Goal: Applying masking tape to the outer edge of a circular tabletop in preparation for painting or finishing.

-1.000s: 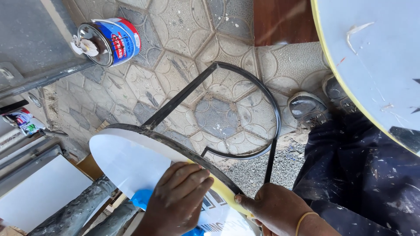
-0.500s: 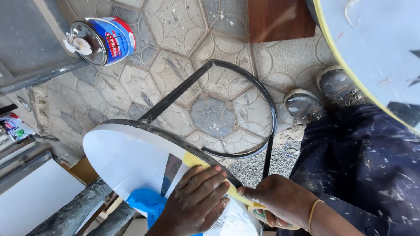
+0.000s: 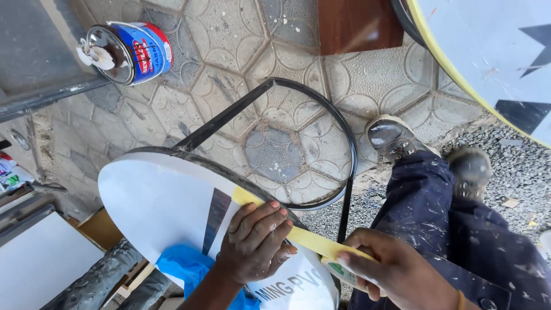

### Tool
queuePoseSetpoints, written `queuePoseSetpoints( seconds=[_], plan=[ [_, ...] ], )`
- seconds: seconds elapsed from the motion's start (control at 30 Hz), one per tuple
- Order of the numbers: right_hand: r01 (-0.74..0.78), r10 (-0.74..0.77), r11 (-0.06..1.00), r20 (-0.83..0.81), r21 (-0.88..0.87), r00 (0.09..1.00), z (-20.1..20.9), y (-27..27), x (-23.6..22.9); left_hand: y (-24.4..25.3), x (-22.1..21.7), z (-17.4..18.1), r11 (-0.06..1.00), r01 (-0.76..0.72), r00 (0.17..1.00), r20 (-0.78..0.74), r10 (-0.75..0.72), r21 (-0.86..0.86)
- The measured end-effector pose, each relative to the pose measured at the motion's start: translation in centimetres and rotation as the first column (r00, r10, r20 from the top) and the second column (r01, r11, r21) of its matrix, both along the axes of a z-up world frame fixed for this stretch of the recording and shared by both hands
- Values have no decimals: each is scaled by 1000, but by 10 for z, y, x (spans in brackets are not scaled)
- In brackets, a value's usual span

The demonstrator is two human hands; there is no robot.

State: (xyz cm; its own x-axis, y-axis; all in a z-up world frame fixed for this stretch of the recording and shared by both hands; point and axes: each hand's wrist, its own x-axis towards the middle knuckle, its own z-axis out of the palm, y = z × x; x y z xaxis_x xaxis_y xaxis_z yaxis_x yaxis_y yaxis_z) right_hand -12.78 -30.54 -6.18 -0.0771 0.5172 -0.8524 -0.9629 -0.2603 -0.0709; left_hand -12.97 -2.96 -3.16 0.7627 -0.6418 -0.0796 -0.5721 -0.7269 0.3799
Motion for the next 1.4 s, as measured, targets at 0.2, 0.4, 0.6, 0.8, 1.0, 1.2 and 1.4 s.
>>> queuePoseSetpoints(
  seconds=[0.2,0.4,0.6,0.8,1.0,1.2,1.4],
  plan=[
    [90,-84,992,74,-87,994,-13,-68,-55,-1,-6,-7,1000,20,996,87,-20,0],
    [56,-228,965,715,255,661,-21,-78,-94,-13,-7,-6,999,22,995,97,-25,36],
    [367,-458,848,181,382,870,-32,-23,-159,-13,-11,-12,998,14,991,131,-23,65],
    [509,-516,787,-80,350,853,-39,-6,-181,-14,-11,-17,997,27,989,144,-38,76],
    [575,-615,749,22,329,788,-41,18,-217,-14,-11,-16,993,43,988,143,-59,112],
    [612,-628,762,11,214,778,-25,26,-207,-16,-12,-16,994,36,986,156,-52,101],
    [545,-647,723,138,425,750,-39,29,-219,-10,-16,-18,993,29,991,130,-44,114]
  ],
)
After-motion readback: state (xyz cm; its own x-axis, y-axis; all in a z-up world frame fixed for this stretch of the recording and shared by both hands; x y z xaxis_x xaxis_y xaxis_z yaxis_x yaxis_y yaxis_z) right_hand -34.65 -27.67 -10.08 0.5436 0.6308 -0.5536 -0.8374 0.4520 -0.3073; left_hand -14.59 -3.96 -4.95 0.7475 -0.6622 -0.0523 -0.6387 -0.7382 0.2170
